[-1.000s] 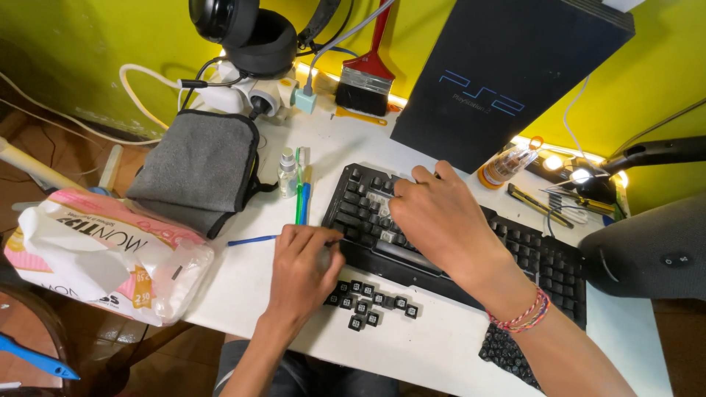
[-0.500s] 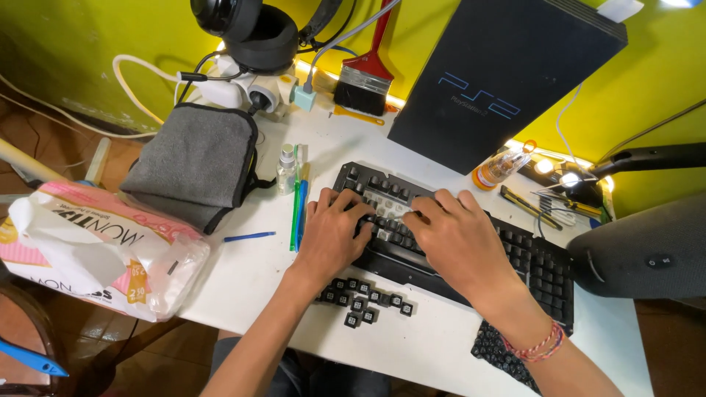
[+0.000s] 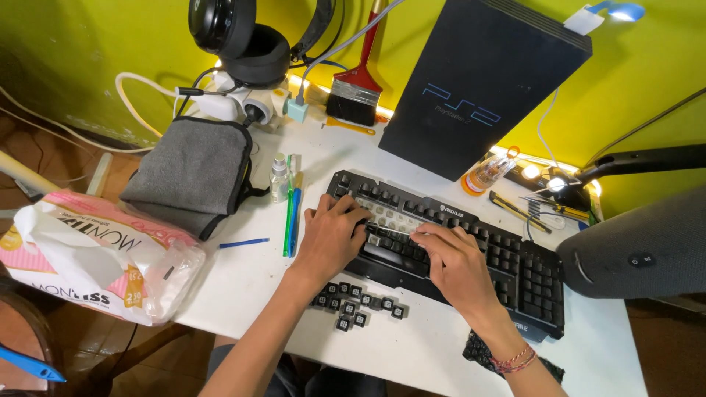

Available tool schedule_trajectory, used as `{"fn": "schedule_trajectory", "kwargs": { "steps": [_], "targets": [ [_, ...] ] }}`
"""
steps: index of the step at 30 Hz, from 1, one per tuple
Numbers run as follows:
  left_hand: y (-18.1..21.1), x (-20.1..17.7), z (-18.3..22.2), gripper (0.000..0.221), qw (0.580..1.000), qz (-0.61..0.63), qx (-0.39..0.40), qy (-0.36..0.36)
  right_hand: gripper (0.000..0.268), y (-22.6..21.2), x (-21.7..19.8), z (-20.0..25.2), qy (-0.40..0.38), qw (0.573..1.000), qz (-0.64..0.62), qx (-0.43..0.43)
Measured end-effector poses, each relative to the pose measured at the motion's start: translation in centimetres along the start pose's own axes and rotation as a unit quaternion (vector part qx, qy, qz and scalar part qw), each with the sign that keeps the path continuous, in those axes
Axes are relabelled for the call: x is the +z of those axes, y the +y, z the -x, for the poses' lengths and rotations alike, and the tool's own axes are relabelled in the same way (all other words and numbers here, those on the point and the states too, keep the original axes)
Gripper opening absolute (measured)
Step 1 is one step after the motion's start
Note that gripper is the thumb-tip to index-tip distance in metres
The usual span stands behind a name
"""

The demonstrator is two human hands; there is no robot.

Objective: Assembling keycaps onto a mechanical keyboard frame by hand.

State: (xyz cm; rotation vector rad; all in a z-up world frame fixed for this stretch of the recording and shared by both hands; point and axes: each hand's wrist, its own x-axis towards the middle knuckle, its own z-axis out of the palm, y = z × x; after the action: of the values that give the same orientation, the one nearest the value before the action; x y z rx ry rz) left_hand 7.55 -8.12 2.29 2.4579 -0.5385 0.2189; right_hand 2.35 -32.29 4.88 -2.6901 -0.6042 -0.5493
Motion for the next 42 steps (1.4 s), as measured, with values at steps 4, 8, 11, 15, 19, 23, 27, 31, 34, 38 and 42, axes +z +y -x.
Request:
{"fn": "schedule_trajectory", "kwargs": {
  "steps": [4, 8, 11, 15, 19, 23, 27, 31, 34, 38, 42],
  "targets": [
    [0.5, -0.9, -0.6, 0.026, 0.999, -0.014, -0.009, -0.050, 0.027, -0.7, -0.4, -0.5, -0.003, 0.992, -0.101, 0.068],
    [0.5, -0.8, -1.1, 0.026, 0.994, -0.046, -0.014, -0.095, 0.026, 0.4, 0.0, -0.1, 0.001, 0.980, -0.143, 0.136],
    [0.1, -0.5, -1.4, 0.027, 0.991, -0.062, -0.005, -0.120, 0.025, 0.6, -0.2, 0.1, 0.006, 0.973, -0.157, 0.166],
    [-0.5, -0.3, -1.6, 0.023, 0.990, -0.075, 0.031, -0.111, 0.024, 0.2, -0.4, -0.3, 0.042, 0.958, -0.207, 0.193],
    [-0.3, -1.0, -1.1, 0.018, 0.993, -0.074, 0.052, -0.076, 0.025, -0.3, -0.4, -1.4, 0.067, 0.949, -0.232, 0.202],
    [0.3, -2.4, -1.0, 0.022, 0.997, 0.014, 0.048, -0.059, 0.024, -1.0, 0.1, -2.1, 0.091, 0.939, -0.258, 0.208],
    [-0.3, -2.9, -1.4, 0.018, 0.996, 0.047, 0.022, -0.076, 0.023, -1.4, 1.3, -1.8, 0.095, 0.924, -0.301, 0.216],
    [-0.6, -2.6, -1.9, 0.023, 0.993, 0.045, 0.018, -0.112, 0.024, -1.4, 1.4, -1.1, 0.094, 0.922, -0.302, 0.224],
    [-0.9, -2.5, -2.4, 0.022, 0.992, -0.003, 0.032, -0.121, 0.025, -1.2, 1.2, -1.1, 0.102, 0.925, -0.290, 0.223],
    [0.0, -3.4, -2.4, 0.027, 0.986, -0.051, 0.058, -0.145, 0.024, -1.1, 1.2, -0.8, 0.109, 0.931, -0.267, 0.224],
    [0.1, -3.6, -2.3, 0.029, 0.981, -0.084, 0.098, -0.146, 0.024, -1.2, 1.1, -0.8, 0.110, 0.935, -0.250, 0.225]
  ]
}}
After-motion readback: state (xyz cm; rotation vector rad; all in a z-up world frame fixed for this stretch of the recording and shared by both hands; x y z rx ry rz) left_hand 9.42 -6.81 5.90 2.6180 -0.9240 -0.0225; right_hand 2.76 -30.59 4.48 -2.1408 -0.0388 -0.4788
